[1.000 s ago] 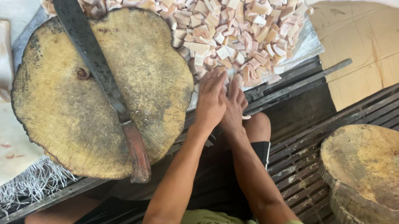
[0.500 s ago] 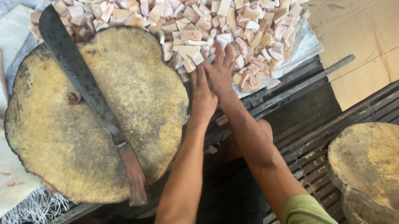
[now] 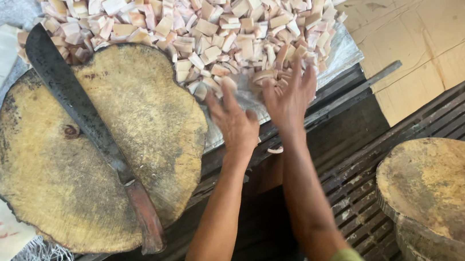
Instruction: The person cuts large sheets of pale meat into strips and then into small cubes on a round wooden cutting board using a large knife. The cut pieces are pushed to the side of the board and accumulate in a pile.
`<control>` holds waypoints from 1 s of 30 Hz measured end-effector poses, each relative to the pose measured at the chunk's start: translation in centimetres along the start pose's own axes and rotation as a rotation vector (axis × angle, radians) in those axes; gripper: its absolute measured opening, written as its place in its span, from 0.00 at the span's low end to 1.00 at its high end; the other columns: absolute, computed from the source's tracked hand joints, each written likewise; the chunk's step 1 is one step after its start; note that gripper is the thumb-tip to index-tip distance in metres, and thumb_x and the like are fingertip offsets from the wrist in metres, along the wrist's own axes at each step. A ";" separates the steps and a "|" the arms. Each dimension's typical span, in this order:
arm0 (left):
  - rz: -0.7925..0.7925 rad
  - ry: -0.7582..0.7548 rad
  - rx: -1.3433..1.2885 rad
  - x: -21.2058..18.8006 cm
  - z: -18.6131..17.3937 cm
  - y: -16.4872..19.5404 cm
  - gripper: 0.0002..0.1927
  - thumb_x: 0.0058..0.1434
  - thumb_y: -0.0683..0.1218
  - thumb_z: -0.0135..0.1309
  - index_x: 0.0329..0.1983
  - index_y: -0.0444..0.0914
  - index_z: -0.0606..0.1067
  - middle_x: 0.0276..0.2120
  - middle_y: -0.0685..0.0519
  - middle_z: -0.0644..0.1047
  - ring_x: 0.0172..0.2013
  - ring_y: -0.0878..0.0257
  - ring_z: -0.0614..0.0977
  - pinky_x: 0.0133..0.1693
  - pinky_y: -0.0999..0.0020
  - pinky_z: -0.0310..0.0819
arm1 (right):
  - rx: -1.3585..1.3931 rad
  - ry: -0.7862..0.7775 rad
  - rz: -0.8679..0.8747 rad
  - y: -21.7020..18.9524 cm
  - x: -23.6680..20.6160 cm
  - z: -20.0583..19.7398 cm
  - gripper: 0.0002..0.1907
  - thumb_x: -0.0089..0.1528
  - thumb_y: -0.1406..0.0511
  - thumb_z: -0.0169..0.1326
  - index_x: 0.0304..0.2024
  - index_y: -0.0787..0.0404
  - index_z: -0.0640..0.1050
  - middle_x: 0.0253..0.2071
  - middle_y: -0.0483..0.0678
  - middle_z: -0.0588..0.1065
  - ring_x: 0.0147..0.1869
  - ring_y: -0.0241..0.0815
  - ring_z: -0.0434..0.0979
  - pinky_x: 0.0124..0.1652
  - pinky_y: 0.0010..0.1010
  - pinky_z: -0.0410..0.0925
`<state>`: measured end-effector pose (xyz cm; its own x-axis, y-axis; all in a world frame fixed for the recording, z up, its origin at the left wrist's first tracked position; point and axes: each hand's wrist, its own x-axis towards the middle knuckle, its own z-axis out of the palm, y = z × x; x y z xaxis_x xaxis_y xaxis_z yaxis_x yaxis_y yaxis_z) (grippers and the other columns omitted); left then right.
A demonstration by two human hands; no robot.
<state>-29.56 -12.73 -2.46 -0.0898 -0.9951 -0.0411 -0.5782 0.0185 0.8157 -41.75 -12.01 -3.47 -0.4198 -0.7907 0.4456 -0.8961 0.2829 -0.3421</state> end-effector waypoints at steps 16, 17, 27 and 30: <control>0.345 -0.108 -0.054 4.5 -0.9 3.4 0.24 0.59 0.37 0.49 0.61 0.35 0.71 0.50 0.34 0.76 0.46 0.38 0.81 0.47 0.47 0.76 | 0.207 -0.169 -0.073 -1.3 3.4 -0.9 0.28 0.61 0.67 0.55 0.65 0.56 0.71 0.66 0.71 0.61 0.65 0.71 0.66 0.56 0.58 0.65; 0.345 -0.080 -0.057 3.3 -1.9 2.8 0.22 0.60 0.38 0.49 0.59 0.36 0.73 0.45 0.36 0.78 0.43 0.39 0.82 0.44 0.47 0.76 | 0.337 -0.074 -0.151 -1.8 2.4 -1.2 0.26 0.62 0.70 0.54 0.64 0.59 0.74 0.64 0.69 0.67 0.63 0.67 0.73 0.57 0.51 0.69; 0.464 -0.081 0.421 -10.8 -3.5 -9.8 0.18 0.52 0.39 0.51 0.47 0.30 0.72 0.52 0.33 0.74 0.46 0.40 0.83 0.45 0.53 0.81 | 0.143 -0.386 -0.448 -5.6 -8.8 0.1 0.25 0.51 0.62 0.64 0.52 0.58 0.82 0.48 0.66 0.76 0.53 0.71 0.74 0.47 0.56 0.67; 0.300 -0.206 0.221 -12.0 -4.1 -9.8 0.21 0.56 0.38 0.51 0.55 0.33 0.74 0.51 0.36 0.76 0.40 0.40 0.82 0.38 0.49 0.79 | -0.133 -0.165 -0.274 -5.4 -8.8 0.0 0.17 0.57 0.61 0.62 0.47 0.58 0.81 0.48 0.59 0.78 0.50 0.61 0.78 0.43 0.52 0.68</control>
<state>-19.49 -1.36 -7.55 -0.4277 -0.9027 0.0460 -0.6597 0.3465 0.6669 -33.24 -6.57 -5.52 -0.1420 -0.9209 0.3629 -0.9877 0.1078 -0.1128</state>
